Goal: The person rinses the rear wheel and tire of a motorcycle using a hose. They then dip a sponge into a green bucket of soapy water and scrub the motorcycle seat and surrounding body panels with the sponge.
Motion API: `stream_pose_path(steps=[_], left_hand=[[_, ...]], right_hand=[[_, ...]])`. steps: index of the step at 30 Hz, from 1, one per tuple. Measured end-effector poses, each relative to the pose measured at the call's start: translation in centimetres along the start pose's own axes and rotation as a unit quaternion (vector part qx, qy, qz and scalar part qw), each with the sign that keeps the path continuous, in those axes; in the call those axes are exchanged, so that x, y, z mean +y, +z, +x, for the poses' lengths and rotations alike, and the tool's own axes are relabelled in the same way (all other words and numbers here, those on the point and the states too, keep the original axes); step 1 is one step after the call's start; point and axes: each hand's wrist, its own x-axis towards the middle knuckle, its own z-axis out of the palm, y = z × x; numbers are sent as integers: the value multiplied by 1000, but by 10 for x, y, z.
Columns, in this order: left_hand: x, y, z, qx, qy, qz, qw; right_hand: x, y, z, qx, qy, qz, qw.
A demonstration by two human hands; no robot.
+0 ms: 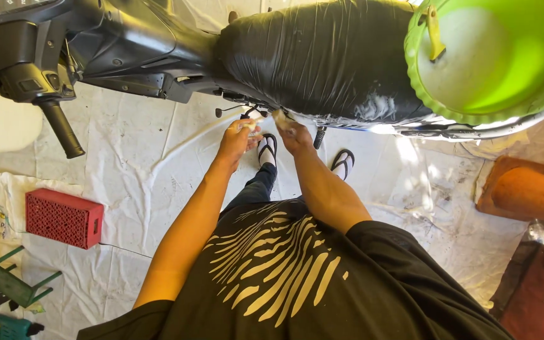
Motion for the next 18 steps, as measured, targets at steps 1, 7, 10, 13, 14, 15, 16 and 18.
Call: stream_pose_path(steps=[1,7,10,13,14,15,16,18], left_hand=[[1,-4,-4,10,-4,-3,1000],[-13,-14,-7,28,-9,-9,1000],[-11,-6,-6,22,-9,-8,1000],[-3,3,-24,19,-5,-13,1000],[4,7,-29,17,4,-20,1000],[2,7,-27,19,5,-21,1000],[-1,9,-25,12,17,0,1000],[-13,13,-20,3,26,22,999]], right_hand=[[-1,13,-13,10,-16,-132,991],[-33,-76,49,84,-98,-171,977],[-25,-36,54,87,-112,-148,979],[-9,-9,29,87,-36,81,992],[-7,-3,31,76,12,66,995],[-15,-4,39,76,12,65,995],[-23,-6,48,79,25,66,994],[-39,-16,41,86,34,70,993]])
